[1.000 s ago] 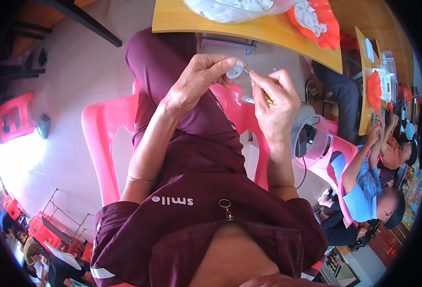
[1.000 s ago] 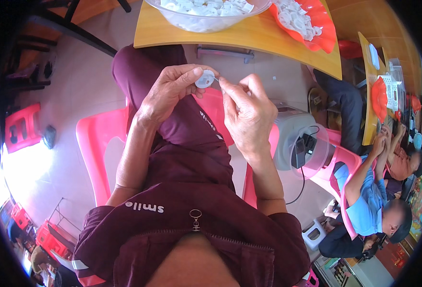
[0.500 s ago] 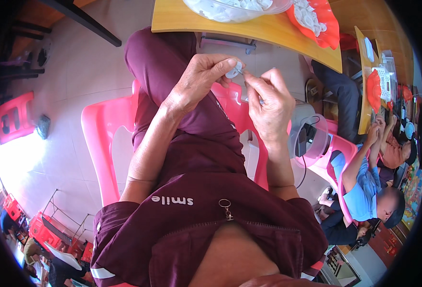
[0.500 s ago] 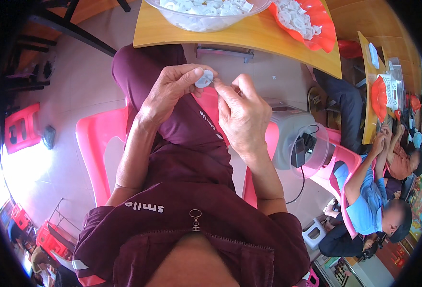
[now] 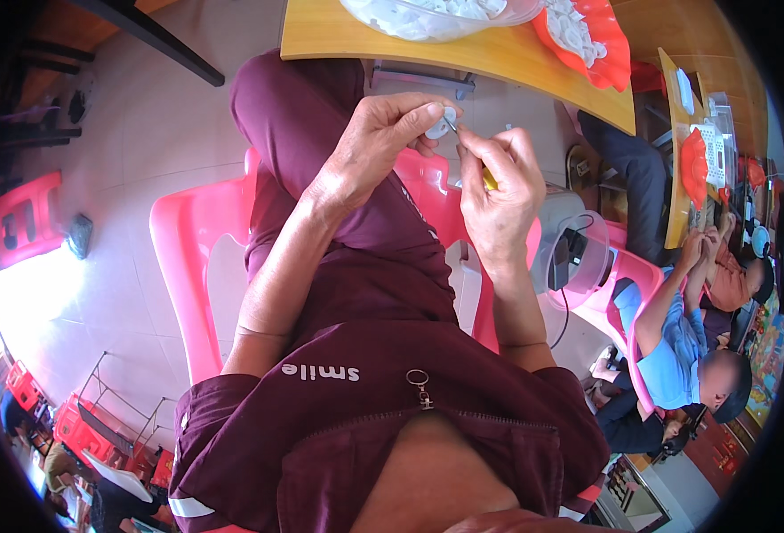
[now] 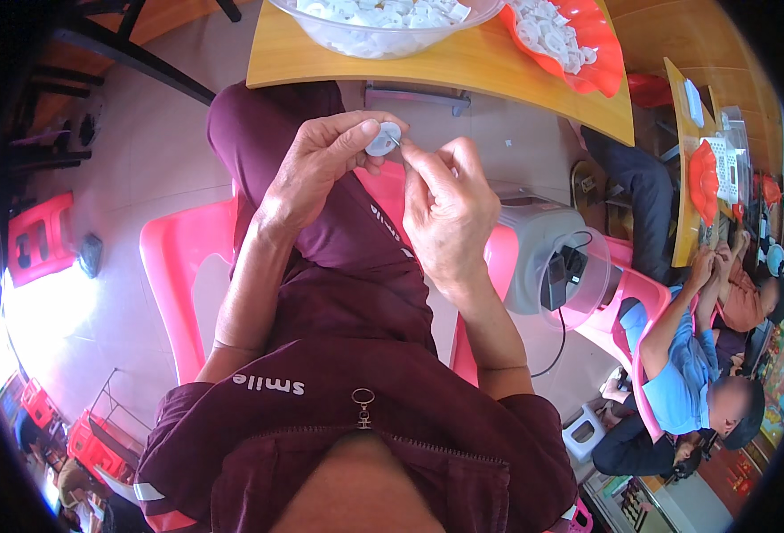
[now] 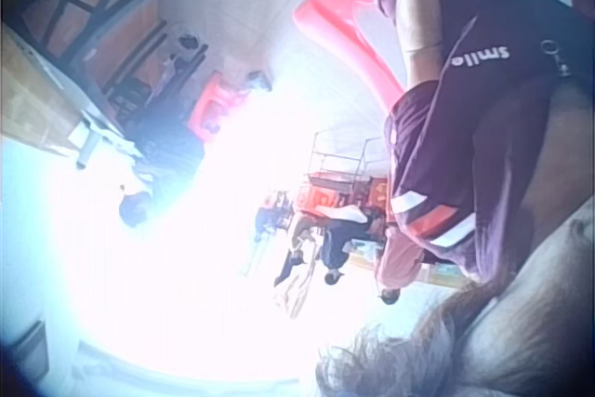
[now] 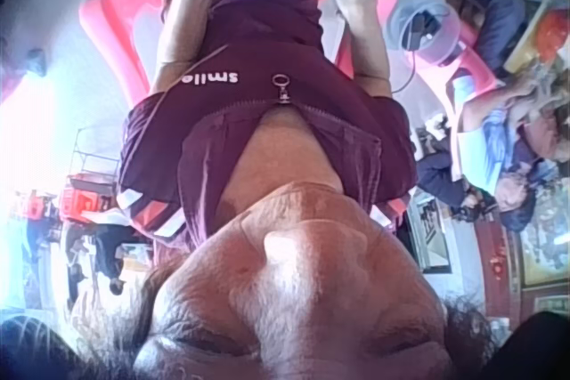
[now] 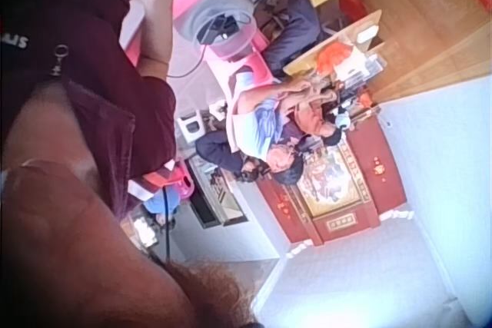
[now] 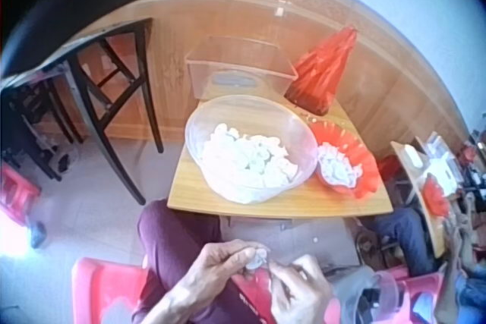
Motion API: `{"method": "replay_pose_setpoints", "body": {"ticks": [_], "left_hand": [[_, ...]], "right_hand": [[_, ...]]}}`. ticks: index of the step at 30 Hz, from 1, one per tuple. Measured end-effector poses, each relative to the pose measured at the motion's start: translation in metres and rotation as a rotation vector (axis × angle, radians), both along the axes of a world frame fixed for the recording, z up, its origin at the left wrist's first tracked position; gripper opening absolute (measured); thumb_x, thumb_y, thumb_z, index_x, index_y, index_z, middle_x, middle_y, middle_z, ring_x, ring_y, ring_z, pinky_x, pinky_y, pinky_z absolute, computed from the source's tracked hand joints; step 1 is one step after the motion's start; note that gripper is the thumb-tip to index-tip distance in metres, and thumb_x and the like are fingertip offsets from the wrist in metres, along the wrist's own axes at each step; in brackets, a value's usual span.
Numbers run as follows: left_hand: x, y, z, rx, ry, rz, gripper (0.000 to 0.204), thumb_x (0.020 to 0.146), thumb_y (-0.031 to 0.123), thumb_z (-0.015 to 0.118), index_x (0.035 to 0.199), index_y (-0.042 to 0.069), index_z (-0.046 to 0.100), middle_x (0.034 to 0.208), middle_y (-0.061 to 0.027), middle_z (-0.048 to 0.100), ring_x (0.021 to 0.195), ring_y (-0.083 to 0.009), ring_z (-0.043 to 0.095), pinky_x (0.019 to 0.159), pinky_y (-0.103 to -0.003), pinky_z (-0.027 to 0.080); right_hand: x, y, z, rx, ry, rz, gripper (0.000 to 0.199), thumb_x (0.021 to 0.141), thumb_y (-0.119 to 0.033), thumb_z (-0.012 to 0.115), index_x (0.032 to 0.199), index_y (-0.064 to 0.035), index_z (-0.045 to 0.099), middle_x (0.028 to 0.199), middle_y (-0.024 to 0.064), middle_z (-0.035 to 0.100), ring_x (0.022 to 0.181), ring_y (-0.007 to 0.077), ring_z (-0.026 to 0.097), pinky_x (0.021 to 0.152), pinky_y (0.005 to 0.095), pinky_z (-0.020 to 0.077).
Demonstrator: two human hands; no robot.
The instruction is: The person takes plastic components from a bowl and scrapes them one at a time using a small hand tool.
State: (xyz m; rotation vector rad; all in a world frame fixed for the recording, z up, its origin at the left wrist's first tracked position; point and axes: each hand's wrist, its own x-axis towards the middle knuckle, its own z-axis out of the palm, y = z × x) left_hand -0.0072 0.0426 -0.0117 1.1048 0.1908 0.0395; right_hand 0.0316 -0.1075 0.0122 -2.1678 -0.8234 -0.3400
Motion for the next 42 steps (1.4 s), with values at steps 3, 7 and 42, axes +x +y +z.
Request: {"method": "replay_pose_setpoints", "body": {"ticks": [3, 7, 42], "left_hand": [[0.000, -0.001, -0.002, 0.050, -0.027, -0.001, 0.033, 0.094, 0.027, 0.053, 0.107, -0.001, 0.064, 0.085, -0.0026, 0.061, 0.074, -0.0074, 0.051, 0.070, -0.022, 0.045], [0.000, 0.000, -0.003, 0.088, -0.023, 0.001, 0.032, 0.094, 0.026, 0.052, 0.107, -0.001, 0.064, 0.085, -0.0028, 0.061, 0.074, -0.0077, 0.051, 0.070, -0.022, 0.045], [-0.005, 0.013, -0.011, 0.034, 0.220, -0.167, 0.027, 0.094, 0.022, 0.052, 0.099, -0.001, 0.066, 0.084, -0.0028, 0.063, 0.071, -0.0074, 0.054, 0.065, -0.022, 0.046]], "right_hand": [[-0.001, 0.001, -0.003, -0.012, -0.003, -0.021, 0.031, 0.065, 0.008, 0.067, 0.090, -0.0096, 0.069, 0.069, 0.0039, 0.045, 0.050, 0.0161, 0.051, 0.046, 0.0307, 0.0401], [-0.002, 0.002, 0.000, -0.104, -0.039, -0.016, 0.030, 0.066, 0.004, 0.067, 0.092, -0.0115, 0.068, 0.071, 0.0040, 0.046, 0.054, 0.0189, 0.053, 0.048, 0.0326, 0.0417], [0.009, -0.008, 0.003, -0.297, 0.036, 0.227, 0.011, 0.070, 0.000, 0.062, 0.078, -0.0065, 0.058, 0.076, 0.0080, 0.047, 0.059, 0.0280, 0.056, 0.050, 0.0398, 0.0456]]}}
